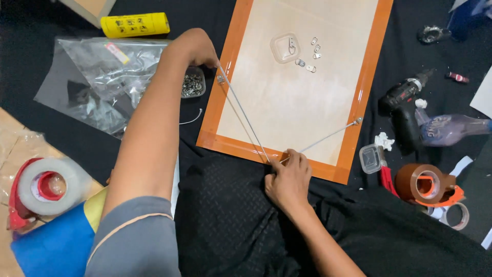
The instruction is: Measuring, threading, and securing a hanging wire to the back of a picture frame.
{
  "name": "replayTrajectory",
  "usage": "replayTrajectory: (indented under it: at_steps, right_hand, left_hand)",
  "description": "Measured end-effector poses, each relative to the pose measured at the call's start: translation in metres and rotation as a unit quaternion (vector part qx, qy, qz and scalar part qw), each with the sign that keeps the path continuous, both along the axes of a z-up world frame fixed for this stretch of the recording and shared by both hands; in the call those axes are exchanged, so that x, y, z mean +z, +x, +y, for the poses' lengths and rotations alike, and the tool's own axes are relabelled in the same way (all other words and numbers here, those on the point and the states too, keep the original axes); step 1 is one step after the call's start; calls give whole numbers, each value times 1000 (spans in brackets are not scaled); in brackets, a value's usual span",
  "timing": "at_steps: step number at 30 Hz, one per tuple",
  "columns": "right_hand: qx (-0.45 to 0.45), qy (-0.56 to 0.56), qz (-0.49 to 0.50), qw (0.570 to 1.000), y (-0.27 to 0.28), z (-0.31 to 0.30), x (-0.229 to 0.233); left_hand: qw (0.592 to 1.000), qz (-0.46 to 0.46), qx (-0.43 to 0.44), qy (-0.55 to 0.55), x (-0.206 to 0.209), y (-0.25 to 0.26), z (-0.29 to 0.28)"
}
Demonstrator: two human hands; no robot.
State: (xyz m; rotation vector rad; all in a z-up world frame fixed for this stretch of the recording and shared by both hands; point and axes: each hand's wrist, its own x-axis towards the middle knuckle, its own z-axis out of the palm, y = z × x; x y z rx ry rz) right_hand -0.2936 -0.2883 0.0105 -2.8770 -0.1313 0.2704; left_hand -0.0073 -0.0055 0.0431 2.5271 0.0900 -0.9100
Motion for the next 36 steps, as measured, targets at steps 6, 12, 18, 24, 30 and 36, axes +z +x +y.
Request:
replayTrajectory:
  at_steps: [6,12,18,24,30,36]
  right_hand:
    - [14,-43,63,997,2,-4,-3]
    - [-12,6,85,996,3,-8,-1]
    - [-37,50,156,986,19,-10,14]
    - [-68,71,295,951,40,-11,37]
    - [-45,52,299,952,42,-10,37]
    - [-41,62,284,956,41,-12,34]
  left_hand:
    - [996,56,-14,61,-7,19,-10]
    - [992,76,-32,92,-25,29,-4]
    - [986,146,25,79,-15,36,-1]
    - [976,211,23,59,-27,53,11]
    - [975,209,80,6,1,37,9]
    - [965,196,132,-114,4,28,16]
